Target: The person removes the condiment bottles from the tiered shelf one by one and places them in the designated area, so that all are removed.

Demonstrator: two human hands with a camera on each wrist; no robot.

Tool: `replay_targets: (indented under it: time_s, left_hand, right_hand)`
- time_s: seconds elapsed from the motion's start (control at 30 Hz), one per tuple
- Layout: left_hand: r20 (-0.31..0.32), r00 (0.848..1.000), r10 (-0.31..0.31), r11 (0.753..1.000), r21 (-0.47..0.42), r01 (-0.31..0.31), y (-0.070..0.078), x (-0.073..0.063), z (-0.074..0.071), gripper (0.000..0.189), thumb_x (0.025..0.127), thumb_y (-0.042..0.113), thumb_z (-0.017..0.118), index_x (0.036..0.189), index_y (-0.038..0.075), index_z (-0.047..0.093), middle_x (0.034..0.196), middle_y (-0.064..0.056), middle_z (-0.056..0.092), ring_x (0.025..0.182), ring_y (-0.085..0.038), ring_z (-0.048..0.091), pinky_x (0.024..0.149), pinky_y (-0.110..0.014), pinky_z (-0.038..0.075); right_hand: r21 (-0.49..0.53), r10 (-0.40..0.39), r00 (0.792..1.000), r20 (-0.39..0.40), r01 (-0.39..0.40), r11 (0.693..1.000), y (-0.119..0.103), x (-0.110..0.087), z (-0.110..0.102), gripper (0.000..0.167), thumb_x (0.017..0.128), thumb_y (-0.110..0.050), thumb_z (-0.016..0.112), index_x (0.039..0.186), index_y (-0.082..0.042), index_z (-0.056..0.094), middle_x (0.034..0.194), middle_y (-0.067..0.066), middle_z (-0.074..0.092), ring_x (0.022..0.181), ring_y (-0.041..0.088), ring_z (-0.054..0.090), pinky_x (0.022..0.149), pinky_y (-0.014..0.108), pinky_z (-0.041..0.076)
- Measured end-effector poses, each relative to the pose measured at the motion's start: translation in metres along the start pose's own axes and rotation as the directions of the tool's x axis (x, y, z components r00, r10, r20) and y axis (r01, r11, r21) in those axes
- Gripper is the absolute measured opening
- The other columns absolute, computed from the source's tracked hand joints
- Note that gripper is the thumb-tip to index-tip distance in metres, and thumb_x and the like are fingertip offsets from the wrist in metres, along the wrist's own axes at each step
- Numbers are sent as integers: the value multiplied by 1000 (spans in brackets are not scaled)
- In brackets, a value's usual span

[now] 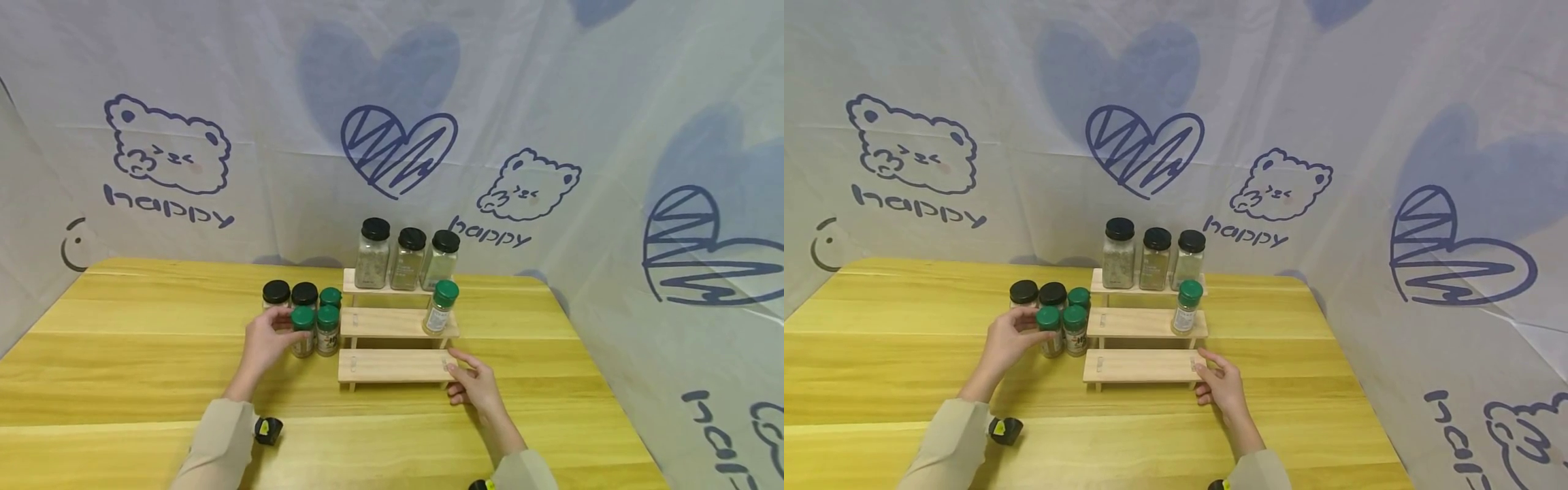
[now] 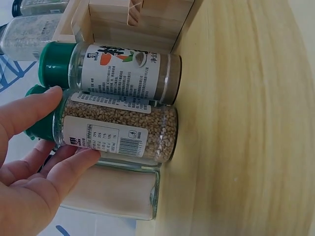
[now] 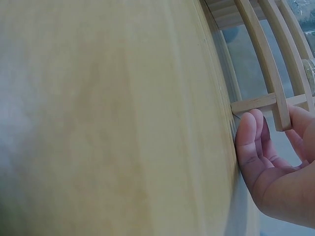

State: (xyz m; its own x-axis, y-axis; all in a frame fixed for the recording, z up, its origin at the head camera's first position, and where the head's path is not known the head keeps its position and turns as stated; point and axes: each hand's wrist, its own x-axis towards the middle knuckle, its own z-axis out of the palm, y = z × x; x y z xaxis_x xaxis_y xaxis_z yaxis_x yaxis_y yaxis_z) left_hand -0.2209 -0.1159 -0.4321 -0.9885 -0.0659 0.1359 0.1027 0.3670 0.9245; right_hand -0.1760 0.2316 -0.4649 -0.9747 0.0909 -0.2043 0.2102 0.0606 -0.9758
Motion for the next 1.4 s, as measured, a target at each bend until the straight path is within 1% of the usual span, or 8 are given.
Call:
replay_targets:
  time_s: [0.53, 0.73, 0.93, 1.03, 1.17, 1.27, 1.37, 1.4]
  left_hand:
    - [22, 1000, -10, 1000, 3, 10, 2, -2, 0, 44, 74, 2, 71, 111, -11, 51, 105, -26, 55, 94, -37, 55, 81, -40, 47]
    - [40, 999, -21, 999, -31, 22, 5, -5, -4, 45, 75, 2, 70, 113, -10, 50, 108, -26, 55, 96, -36, 55, 81, -39, 47]
    - [40, 999, -4, 999, -54, 6, 7, -8, -8, 41, 76, 1, 69, 112, -9, 52, 107, -26, 56, 96, -35, 57, 79, -34, 49]
    - [25, 1000, 7, 999, -52, -5, 7, -10, -10, 39, 75, 0, 69, 111, -8, 54, 106, -25, 58, 95, -35, 57, 76, -29, 50]
    - [2, 1000, -9, 999, -46, 9, 8, -13, -15, 37, 77, 2, 68, 110, -7, 55, 105, -24, 59, 94, -33, 58, 71, -21, 49]
    - [-6, 1000, -25, 999, -36, 24, 10, -14, -19, 35, 78, 4, 67, 110, -6, 56, 105, -23, 59, 93, -32, 58, 69, -18, 48]
    - [-8, 1000, -25, 1000, -18, 25, 12, -15, -21, 33, 79, 5, 67, 108, -7, 57, 104, -23, 59, 92, -31, 58, 69, -18, 47]
    - [-8, 1000, -25, 1000, -12, 24, 13, -16, -21, 32, 79, 5, 67, 107, -8, 57, 103, -23, 59, 91, -31, 58, 69, -18, 47]
  right_hand:
    - [-9, -4, 1000, 8, 4, 1000, 2, 0, -2, 39, 88, -6, 55, 126, -1, 48, 62, 10, 58, 46, 13, 54, 43, 25, 50]
    - [-8, -5, 1000, 7, 6, 1000, 5, 1, -3, 39, 89, -6, 55, 126, -1, 48, 61, 9, 58, 47, 13, 54, 43, 25, 49]
    - [-6, -3, 1000, -4, 3, 1000, 2, 0, -1, 40, 88, -7, 55, 127, 0, 47, 61, 11, 58, 46, 13, 54, 43, 26, 50]
    - [-5, -26, 1000, 5, 26, 1000, 4, 0, -2, 40, 88, -8, 57, 126, 1, 48, 61, 11, 59, 46, 13, 54, 43, 26, 50]
    - [30, -119, 991, 57, 117, 993, 6, -2, -3, 40, 86, -15, 60, 122, 1, 52, 62, 9, 60, 46, 11, 55, 43, 26, 50]
    - [48, -157, 985, 72, 153, 987, 5, -4, -3, 41, 85, -20, 62, 121, 0, 53, 64, 8, 61, 47, 11, 56, 43, 27, 50]
    - [34, -121, 991, 56, 119, 992, 4, -3, -2, 39, 87, -15, 60, 122, -1, 52, 65, 9, 61, 47, 11, 55, 43, 27, 51]
    - [17, -85, 996, 34, 85, 996, 3, -2, -2, 40, 87, -14, 59, 123, 0, 51, 64, 9, 61, 46, 11, 55, 44, 27, 50]
